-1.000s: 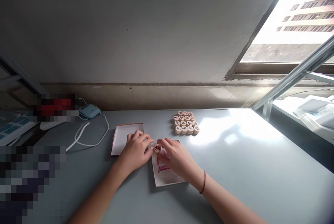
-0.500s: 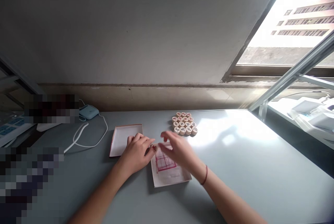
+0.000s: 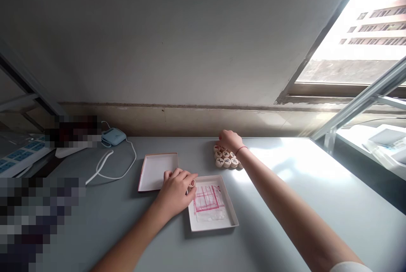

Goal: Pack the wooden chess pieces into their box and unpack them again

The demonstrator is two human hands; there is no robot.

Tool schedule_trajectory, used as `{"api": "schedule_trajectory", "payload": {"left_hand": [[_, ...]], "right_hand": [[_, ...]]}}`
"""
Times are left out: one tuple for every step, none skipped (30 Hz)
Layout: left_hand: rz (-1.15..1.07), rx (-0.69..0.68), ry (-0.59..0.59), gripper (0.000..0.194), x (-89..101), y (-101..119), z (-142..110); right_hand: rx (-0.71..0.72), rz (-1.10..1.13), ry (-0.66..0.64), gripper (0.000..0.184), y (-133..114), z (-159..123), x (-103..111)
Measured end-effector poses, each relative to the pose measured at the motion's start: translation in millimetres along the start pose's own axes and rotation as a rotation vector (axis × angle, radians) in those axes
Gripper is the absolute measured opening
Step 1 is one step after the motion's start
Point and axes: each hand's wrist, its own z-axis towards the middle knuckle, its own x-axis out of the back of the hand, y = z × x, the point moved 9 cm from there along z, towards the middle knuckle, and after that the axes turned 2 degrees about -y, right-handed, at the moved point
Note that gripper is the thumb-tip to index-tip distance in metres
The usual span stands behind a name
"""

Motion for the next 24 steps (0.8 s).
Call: {"api": "schedule_trajectory", "payload": {"left_hand": [[0.000,-0.002,0.000,0.030,0.4,-0.3,0.1],[-0.001,-0.007,0.007,0.030,1.7,-0.6,0.2],[-0.001,-0.012,0.020,0.032,3.9,-1.1,0.3],[-0.004,-0.017,0.040,0.035,6.8,-1.6,0.5],[-0.011,-0.024,0.067,0.039,10.5,-1.9,0.5],[-0.025,-0.031,0.103,0.042,15.0,-2.1,0.4],[-0.049,-0.039,0.141,0.044,19.6,-2.0,0.1],[-0.083,-0.046,0.177,0.046,23.8,-1.6,-0.4],[-0.122,-0.052,0.208,0.048,26.9,-0.7,-1.1],[-0.164,-0.058,0.230,0.050,28.8,0.8,-1.8],[-0.205,-0.068,0.242,0.051,29.3,3.2,-2.5],[-0.241,-0.087,0.245,0.048,28.6,6.9,-3.0],[-0.271,-0.114,0.240,0.044,27.0,11.6,-3.5],[-0.293,-0.145,0.231,0.039,25.1,16.7,-3.9],[-0.309,-0.174,0.221,0.034,23.2,21.4,-4.3],[-0.318,-0.194,0.210,0.031,21.4,24.9,-4.4],[-0.321,-0.206,0.199,0.030,19.9,27.1,-4.3],[-0.321,-0.207,0.189,0.029,18.9,27.9,-3.9],[-0.316,-0.204,0.180,0.029,18.4,27.8,-3.4],[-0.308,-0.200,0.174,0.028,18.3,27.2,-2.8],[-0.297,-0.198,0.164,0.026,18.1,26.7,-2.0],[-0.282,-0.198,0.155,0.024,18.0,26.1,-1.3],[-0.260,-0.200,0.145,0.022,17.5,25.9,-0.6],[-0.230,-0.205,0.132,0.020,16.3,26.1,0.1]], "right_hand": [[0.005,0.011,-0.004,0.015,-0.4,1.4,1.8],[0.015,0.027,-0.003,0.014,-1.2,1.6,5.1],[0.030,0.049,0.005,0.014,-2.8,-0.1,9.5],[0.049,0.073,0.019,0.014,-5.2,-4.2,14.5],[0.075,0.094,0.037,0.016,-8.6,-11.2,19.4],[0.118,0.136,0.058,0.018,-13.7,-21.6,23.4],[0.166,0.187,0.071,0.022,-19.7,-35.0,25.1],[0.239,0.256,0.075,0.026,-27.9,-51.3,24.8],[0.352,0.445,0.057,0.028,-38.4,-70.4,23.1],[0.449,0.611,-0.009,0.031,-48.4,-90.2,16.9],[0.500,0.733,-0.073,0.032,-54.7,-108.5,9.2],[0.522,0.830,-0.117,0.032,-58.1,-124.2,1.9],[0.542,0.894,-0.179,0.029,-61.8,-138.0,-6.7],[0.541,0.945,-0.211,0.027,-62.5,-147.9,-13.2],[0.536,0.983,-0.226,0.025,-61.8,-154.6,-18.0],[0.529,1.011,-0.232,0.024,-60.0,-158.3,-21.2],[0.519,1.031,-0.226,0.024,-57.1,-159.3,-23.0],[0.507,1.044,-0.217,0.025,-53.4,-158.5,-23.9],[0.490,1.051,-0.203,0.026,-49.0,-156.2,-24.3],[0.468,1.054,-0.190,0.028,-44.3,-153.2,-24.6],[0.441,1.057,-0.176,0.029,-39.3,-149.9,-24.9],[0.413,1.059,-0.161,0.031,-34.4,-146.9,-25.0],[0.387,1.058,-0.145,0.031,-30.2,-144.6,-24.8],[0.369,1.053,-0.132,0.031,-27.1,-143.2,-24.5]]}}
